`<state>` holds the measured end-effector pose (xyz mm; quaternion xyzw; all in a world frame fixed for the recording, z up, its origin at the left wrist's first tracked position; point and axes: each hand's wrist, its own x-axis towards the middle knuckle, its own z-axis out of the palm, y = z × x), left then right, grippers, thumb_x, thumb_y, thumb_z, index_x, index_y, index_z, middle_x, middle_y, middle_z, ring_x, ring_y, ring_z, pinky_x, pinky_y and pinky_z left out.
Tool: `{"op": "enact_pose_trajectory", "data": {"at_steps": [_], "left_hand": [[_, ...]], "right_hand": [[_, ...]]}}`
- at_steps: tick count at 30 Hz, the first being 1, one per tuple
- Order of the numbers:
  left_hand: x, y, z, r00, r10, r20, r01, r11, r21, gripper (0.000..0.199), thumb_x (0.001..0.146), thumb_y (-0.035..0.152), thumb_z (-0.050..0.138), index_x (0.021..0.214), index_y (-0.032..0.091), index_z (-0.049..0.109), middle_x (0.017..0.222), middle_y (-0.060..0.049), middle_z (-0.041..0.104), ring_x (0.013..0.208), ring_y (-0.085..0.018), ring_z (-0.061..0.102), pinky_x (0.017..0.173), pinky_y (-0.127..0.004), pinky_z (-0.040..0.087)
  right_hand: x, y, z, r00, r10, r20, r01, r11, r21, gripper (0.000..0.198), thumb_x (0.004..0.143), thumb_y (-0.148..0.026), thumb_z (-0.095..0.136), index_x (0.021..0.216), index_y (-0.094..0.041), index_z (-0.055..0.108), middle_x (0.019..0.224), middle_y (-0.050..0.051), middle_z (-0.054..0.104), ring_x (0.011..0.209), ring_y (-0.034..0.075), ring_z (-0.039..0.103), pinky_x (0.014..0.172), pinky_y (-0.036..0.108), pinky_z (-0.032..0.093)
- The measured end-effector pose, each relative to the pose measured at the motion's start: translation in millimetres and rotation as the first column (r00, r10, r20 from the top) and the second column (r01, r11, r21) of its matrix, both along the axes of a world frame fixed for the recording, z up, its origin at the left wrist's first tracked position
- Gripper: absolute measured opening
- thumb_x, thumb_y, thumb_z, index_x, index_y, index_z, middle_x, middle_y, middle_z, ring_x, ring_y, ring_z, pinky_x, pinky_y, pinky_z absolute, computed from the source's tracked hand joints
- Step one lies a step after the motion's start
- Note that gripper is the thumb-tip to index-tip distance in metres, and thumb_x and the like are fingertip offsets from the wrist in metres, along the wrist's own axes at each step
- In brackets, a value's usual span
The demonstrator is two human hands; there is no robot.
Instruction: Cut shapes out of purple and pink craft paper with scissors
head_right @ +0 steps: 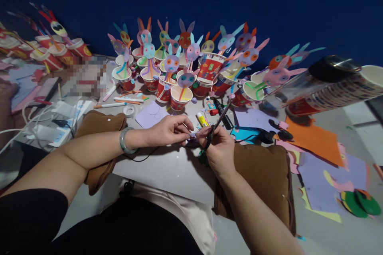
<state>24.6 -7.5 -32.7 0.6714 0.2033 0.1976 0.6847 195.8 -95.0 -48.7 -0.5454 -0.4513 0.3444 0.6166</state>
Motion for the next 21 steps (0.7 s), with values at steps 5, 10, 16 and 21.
{"op": "enact_pose_trajectory", "data": {"at_steps": [5, 10, 16, 21], "left_hand": [[4, 4, 1.6, 0.993, -0.088, -0.075, 0.068, 0.971, -0.231, 0.022, 0.078, 0.021, 0.073, 0.091, 0.009, 0.06, 0.064, -0.002, 0.066, 0.054, -0.01, 0.066, 0.052, -0.018, 0.051], [2, 6, 3.2, 0.985, -0.104, -0.141, 0.072, 0.974, -0.216, 0.017, 0.081, 0.023, 0.069, 0.088, 0.009, 0.064, 0.068, -0.003, 0.067, 0.052, -0.009, 0.065, 0.048, -0.016, 0.048], [1, 5, 4.8, 0.984, -0.097, -0.148, 0.08, 0.99, -0.119, 0.01, 0.083, 0.017, 0.063, 0.086, 0.008, 0.067, 0.072, -0.002, 0.068, 0.049, -0.006, 0.06, 0.047, -0.016, 0.047], [2, 6, 6.9, 0.981, -0.114, -0.159, 0.086, 0.981, -0.173, 0.009, 0.084, 0.016, 0.063, 0.086, 0.007, 0.066, 0.075, -0.004, 0.07, 0.045, -0.005, 0.059, 0.043, -0.014, 0.042]], "right_hand": [[0, 0, 2, 0.999, 0.018, -0.032, -0.019, 1.0, -0.025, 0.025, 0.065, -0.025, 0.085, 0.07, -0.023, 0.06, 0.074, -0.001, 0.069, 0.067, 0.016, 0.063, 0.062, 0.03, 0.052], [-3, 0, 9, 0.995, 0.098, -0.017, -0.099, 0.993, -0.062, 0.031, 0.062, -0.028, 0.088, 0.064, -0.022, 0.058, 0.068, -0.002, 0.067, 0.064, 0.016, 0.062, 0.061, 0.03, 0.053], [-4, 0, 10, 0.996, 0.092, -0.007, -0.092, 0.994, -0.064, 0.034, 0.06, -0.029, 0.09, 0.062, -0.022, 0.057, 0.067, -0.002, 0.068, 0.062, 0.015, 0.061, 0.06, 0.028, 0.051], [-2, 0, 3, 0.995, 0.051, -0.08, -0.056, 0.996, -0.064, 0.029, 0.061, -0.025, 0.089, 0.064, -0.022, 0.06, 0.071, -0.002, 0.069, 0.066, 0.015, 0.063, 0.063, 0.029, 0.053]]}}
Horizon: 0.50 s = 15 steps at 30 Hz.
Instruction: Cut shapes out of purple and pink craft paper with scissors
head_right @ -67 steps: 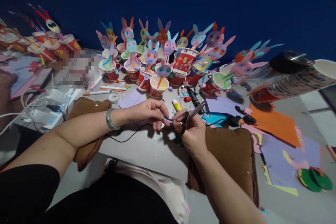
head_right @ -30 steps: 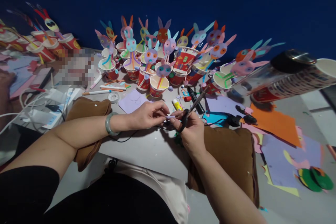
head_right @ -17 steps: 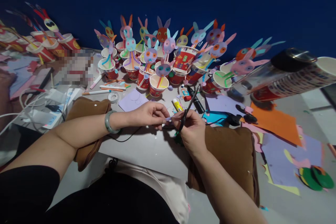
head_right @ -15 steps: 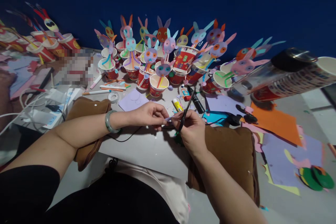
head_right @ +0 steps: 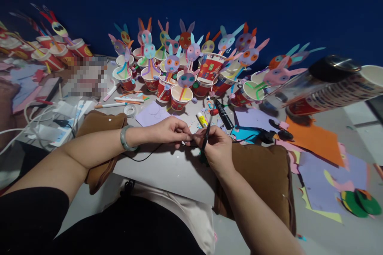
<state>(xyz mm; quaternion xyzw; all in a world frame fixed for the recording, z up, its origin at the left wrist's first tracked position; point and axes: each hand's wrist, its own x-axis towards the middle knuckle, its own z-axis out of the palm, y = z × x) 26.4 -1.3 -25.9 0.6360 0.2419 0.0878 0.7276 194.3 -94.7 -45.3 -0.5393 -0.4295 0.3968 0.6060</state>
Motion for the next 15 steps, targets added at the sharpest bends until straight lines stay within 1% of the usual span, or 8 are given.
{"op": "enact_pose_trajectory", "data": {"at_steps": [3, 5, 7, 10, 13, 15], "left_hand": [[-0.7, 1.5, 0.1, 0.999, 0.034, 0.02, -0.033, 0.998, -0.051, 0.015, 0.084, 0.022, 0.067, 0.086, 0.007, 0.064, 0.079, -0.007, 0.072, 0.046, -0.005, 0.06, 0.04, -0.014, 0.037], [-1.6, 2.6, -0.4, 0.998, 0.054, 0.04, -0.05, 0.995, -0.081, 0.019, 0.083, 0.026, 0.069, 0.088, 0.008, 0.063, 0.082, -0.008, 0.073, 0.049, -0.006, 0.062, 0.04, -0.014, 0.038], [-2.5, 3.5, -0.6, 0.997, 0.056, 0.056, -0.05, 0.993, -0.103, 0.023, 0.084, 0.03, 0.069, 0.09, 0.009, 0.063, 0.086, -0.009, 0.073, 0.051, -0.006, 0.063, 0.042, -0.015, 0.041], [-3.3, 3.7, 0.8, 0.997, 0.048, 0.066, -0.04, 0.992, -0.115, 0.025, 0.084, 0.032, 0.07, 0.09, 0.008, 0.064, 0.089, -0.01, 0.073, 0.053, -0.007, 0.064, 0.044, -0.017, 0.043], [-3.0, 2.5, 3.3, 0.997, 0.041, 0.07, -0.035, 0.996, -0.086, 0.024, 0.083, 0.03, 0.071, 0.088, 0.008, 0.065, 0.084, -0.008, 0.072, 0.053, -0.007, 0.064, 0.045, -0.017, 0.043], [-2.4, 1.1, 4.3, 0.996, 0.045, 0.074, -0.04, 0.997, -0.063, 0.022, 0.082, 0.028, 0.072, 0.088, 0.007, 0.066, 0.079, -0.006, 0.071, 0.053, -0.007, 0.064, 0.045, -0.017, 0.043]], "right_hand": [[3.7, 1.8, -3.1, 0.997, -0.053, -0.048, 0.054, 0.999, 0.009, 0.024, 0.068, -0.027, 0.085, 0.065, -0.022, 0.062, 0.072, -0.001, 0.068, 0.068, 0.016, 0.064, 0.068, 0.032, 0.053], [5.2, 3.0, -3.6, 0.996, -0.063, -0.06, 0.064, 0.998, 0.014, 0.025, 0.07, -0.029, 0.083, 0.062, -0.021, 0.062, 0.071, 0.0, 0.068, 0.072, 0.018, 0.065, 0.074, 0.035, 0.054], [4.9, 3.4, -2.8, 0.996, -0.05, -0.073, 0.051, 0.999, 0.013, 0.026, 0.069, -0.03, 0.085, 0.061, -0.021, 0.061, 0.072, 0.001, 0.068, 0.076, 0.02, 0.066, 0.076, 0.037, 0.054], [2.1, 1.9, -0.4, 0.992, 0.004, -0.125, -0.004, 1.0, -0.001, 0.028, 0.064, -0.029, 0.088, 0.064, -0.021, 0.062, 0.079, 0.001, 0.07, 0.074, 0.019, 0.067, 0.07, 0.035, 0.056], [-0.7, -0.6, 1.8, 0.982, 0.065, -0.179, -0.07, 0.997, -0.023, 0.027, 0.064, -0.029, 0.088, 0.068, -0.021, 0.062, 0.083, 0.0, 0.069, 0.061, 0.015, 0.066, 0.06, 0.033, 0.056], [-1.7, -1.7, 2.8, 0.981, 0.078, -0.178, -0.083, 0.996, -0.023, 0.027, 0.066, -0.029, 0.088, 0.069, -0.021, 0.062, 0.083, 0.0, 0.069, 0.058, 0.015, 0.065, 0.058, 0.032, 0.056]]}}
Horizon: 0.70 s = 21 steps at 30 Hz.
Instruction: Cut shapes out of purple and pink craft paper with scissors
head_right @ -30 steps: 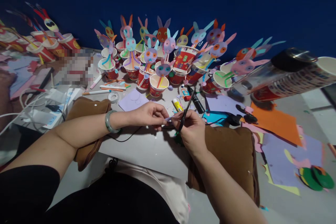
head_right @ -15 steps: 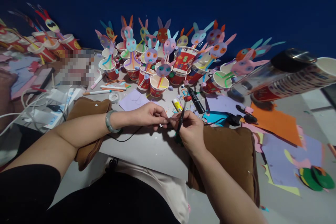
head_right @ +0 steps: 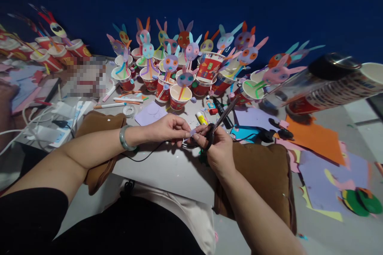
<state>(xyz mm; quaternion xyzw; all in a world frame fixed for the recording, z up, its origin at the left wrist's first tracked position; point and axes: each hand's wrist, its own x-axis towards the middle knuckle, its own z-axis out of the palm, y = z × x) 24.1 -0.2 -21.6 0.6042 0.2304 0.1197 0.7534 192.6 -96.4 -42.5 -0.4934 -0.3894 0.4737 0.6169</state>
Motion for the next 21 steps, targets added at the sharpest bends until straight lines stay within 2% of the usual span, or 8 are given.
{"op": "enact_pose_trajectory", "data": {"at_steps": [9, 21], "left_hand": [[1.9, -3.4, 0.3, 0.998, 0.036, -0.046, -0.034, 0.998, 0.046, 0.016, 0.081, 0.022, 0.07, 0.088, 0.007, 0.067, 0.078, -0.006, 0.072, 0.052, -0.007, 0.063, 0.044, -0.016, 0.043], [2.7, -3.2, -6.4, 0.999, 0.042, -0.034, -0.041, 0.999, 0.025, 0.018, 0.081, 0.023, 0.071, 0.088, 0.007, 0.067, 0.072, -0.004, 0.07, 0.049, -0.006, 0.062, 0.043, -0.013, 0.04]], "right_hand": [[-1.2, 2.5, 0.5, 0.987, -0.108, 0.123, 0.104, 0.994, 0.036, 0.032, 0.058, -0.027, 0.091, 0.066, -0.021, 0.06, 0.07, -0.002, 0.067, 0.064, 0.014, 0.062, 0.062, 0.028, 0.053], [-1.0, 2.3, 0.6, 0.99, -0.068, 0.125, 0.071, 0.997, -0.019, 0.033, 0.059, -0.03, 0.09, 0.065, -0.021, 0.06, 0.072, -0.002, 0.066, 0.066, 0.014, 0.062, 0.063, 0.028, 0.053]]}}
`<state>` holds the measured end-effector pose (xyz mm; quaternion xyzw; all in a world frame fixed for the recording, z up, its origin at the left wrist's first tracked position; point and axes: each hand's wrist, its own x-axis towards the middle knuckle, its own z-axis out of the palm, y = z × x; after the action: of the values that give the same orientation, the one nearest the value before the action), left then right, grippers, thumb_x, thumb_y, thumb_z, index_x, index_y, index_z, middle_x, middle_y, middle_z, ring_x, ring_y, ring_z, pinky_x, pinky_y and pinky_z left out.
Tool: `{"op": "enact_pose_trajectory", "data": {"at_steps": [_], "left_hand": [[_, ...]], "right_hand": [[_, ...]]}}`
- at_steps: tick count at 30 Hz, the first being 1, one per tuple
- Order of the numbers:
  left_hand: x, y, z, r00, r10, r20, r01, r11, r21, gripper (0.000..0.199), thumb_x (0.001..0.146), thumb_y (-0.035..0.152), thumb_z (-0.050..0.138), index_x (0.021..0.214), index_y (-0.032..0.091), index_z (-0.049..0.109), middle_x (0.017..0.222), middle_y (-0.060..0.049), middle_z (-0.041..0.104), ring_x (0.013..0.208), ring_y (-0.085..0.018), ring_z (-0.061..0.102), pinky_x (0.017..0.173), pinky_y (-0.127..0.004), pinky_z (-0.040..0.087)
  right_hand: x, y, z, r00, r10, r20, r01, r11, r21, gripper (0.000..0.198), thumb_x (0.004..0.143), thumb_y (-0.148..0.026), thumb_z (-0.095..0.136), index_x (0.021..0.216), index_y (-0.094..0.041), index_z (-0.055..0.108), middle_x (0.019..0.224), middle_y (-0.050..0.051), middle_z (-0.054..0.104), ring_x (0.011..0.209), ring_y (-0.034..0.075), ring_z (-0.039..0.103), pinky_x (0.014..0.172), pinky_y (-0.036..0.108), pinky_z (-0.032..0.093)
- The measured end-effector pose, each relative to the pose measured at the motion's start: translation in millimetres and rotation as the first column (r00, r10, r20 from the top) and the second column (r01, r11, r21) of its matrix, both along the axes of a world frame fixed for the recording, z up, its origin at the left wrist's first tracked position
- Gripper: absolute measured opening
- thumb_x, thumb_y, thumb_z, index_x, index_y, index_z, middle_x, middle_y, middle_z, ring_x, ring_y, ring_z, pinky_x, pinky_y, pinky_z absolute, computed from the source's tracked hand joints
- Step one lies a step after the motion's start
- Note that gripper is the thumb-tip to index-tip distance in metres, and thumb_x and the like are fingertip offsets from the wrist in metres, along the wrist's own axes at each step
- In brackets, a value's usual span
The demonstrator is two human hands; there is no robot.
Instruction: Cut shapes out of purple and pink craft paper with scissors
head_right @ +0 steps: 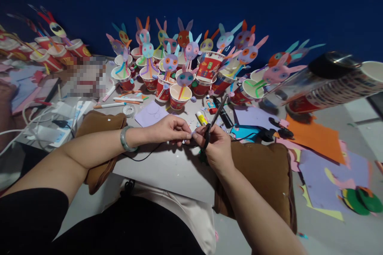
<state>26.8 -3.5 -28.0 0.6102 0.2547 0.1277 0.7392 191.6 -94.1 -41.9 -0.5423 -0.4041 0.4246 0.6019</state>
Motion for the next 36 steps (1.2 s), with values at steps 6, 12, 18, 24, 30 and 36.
{"op": "enact_pose_trajectory", "data": {"at_steps": [6, 12, 18, 24, 30, 36], "left_hand": [[1, 0, 0.3, 0.998, -0.048, -0.037, 0.047, 0.998, -0.029, 0.017, 0.084, 0.024, 0.069, 0.085, 0.007, 0.064, 0.071, -0.004, 0.069, 0.048, -0.006, 0.062, 0.042, -0.013, 0.04], [1, 0, -0.6, 0.994, -0.103, -0.039, 0.103, 0.995, -0.014, 0.017, 0.086, 0.025, 0.065, 0.085, 0.009, 0.061, 0.073, -0.004, 0.07, 0.05, -0.006, 0.062, 0.045, -0.014, 0.045], [1, 1, 1.1, 0.996, -0.087, -0.011, 0.087, 0.996, -0.006, 0.01, 0.085, 0.019, 0.062, 0.084, 0.009, 0.061, 0.071, -0.003, 0.068, 0.05, -0.006, 0.062, 0.048, -0.015, 0.048], [0, -1, -2.2, 0.997, -0.042, -0.061, 0.043, 0.999, 0.027, 0.003, 0.079, 0.01, 0.059, 0.077, 0.009, 0.061, 0.064, -0.001, 0.064, 0.049, -0.007, 0.061, 0.046, -0.016, 0.047], [2, -1, -0.2, 0.995, 0.079, -0.066, -0.075, 0.996, 0.055, 0.011, 0.084, 0.019, 0.059, 0.087, 0.009, 0.062, 0.067, -0.001, 0.065, 0.046, -0.006, 0.059, 0.04, -0.013, 0.039], [3, -1, -2.9, 0.999, 0.045, 0.011, -0.046, 0.997, 0.061, 0.015, 0.082, 0.024, 0.065, 0.086, 0.01, 0.062, 0.066, 0.001, 0.061, 0.046, -0.006, 0.058, 0.042, -0.015, 0.039]], "right_hand": [[2, -1, -3, 1.0, -0.008, 0.0, 0.008, 1.0, 0.017, 0.031, 0.058, -0.026, 0.091, 0.066, -0.021, 0.061, 0.072, -0.003, 0.067, 0.066, 0.013, 0.06, 0.063, 0.026, 0.051], [1, 1, -5, 0.997, -0.072, -0.014, 0.072, 0.997, -0.005, 0.037, 0.056, -0.03, 0.091, 0.063, -0.021, 0.057, 0.07, -0.003, 0.064, 0.064, 0.013, 0.059, 0.059, 0.026, 0.049], [1, 2, -4, 0.99, -0.13, -0.046, 0.13, 0.992, -0.005, 0.036, 0.057, -0.029, 0.089, 0.06, -0.022, 0.053, 0.065, -0.004, 0.058, 0.061, 0.013, 0.056, 0.057, 0.028, 0.047], [14, 10, 2, 0.965, -0.236, -0.111, 0.246, 0.966, 0.082, 0.033, 0.059, -0.024, 0.083, 0.056, -0.021, 0.051, 0.062, -0.004, 0.054, 0.06, 0.012, 0.051, 0.059, 0.028, 0.046], [7, 5, 0, 0.981, -0.179, -0.073, 0.181, 0.983, 0.024, 0.03, 0.058, -0.024, 0.087, 0.061, -0.022, 0.057, 0.066, -0.004, 0.061, 0.062, 0.013, 0.055, 0.061, 0.028, 0.048], [-1, 1, -3, 0.995, -0.101, -0.005, 0.102, 0.994, 0.027, 0.033, 0.055, -0.025, 0.091, 0.063, -0.021, 0.059, 0.07, -0.003, 0.066, 0.063, 0.013, 0.059, 0.061, 0.028, 0.05]]}}
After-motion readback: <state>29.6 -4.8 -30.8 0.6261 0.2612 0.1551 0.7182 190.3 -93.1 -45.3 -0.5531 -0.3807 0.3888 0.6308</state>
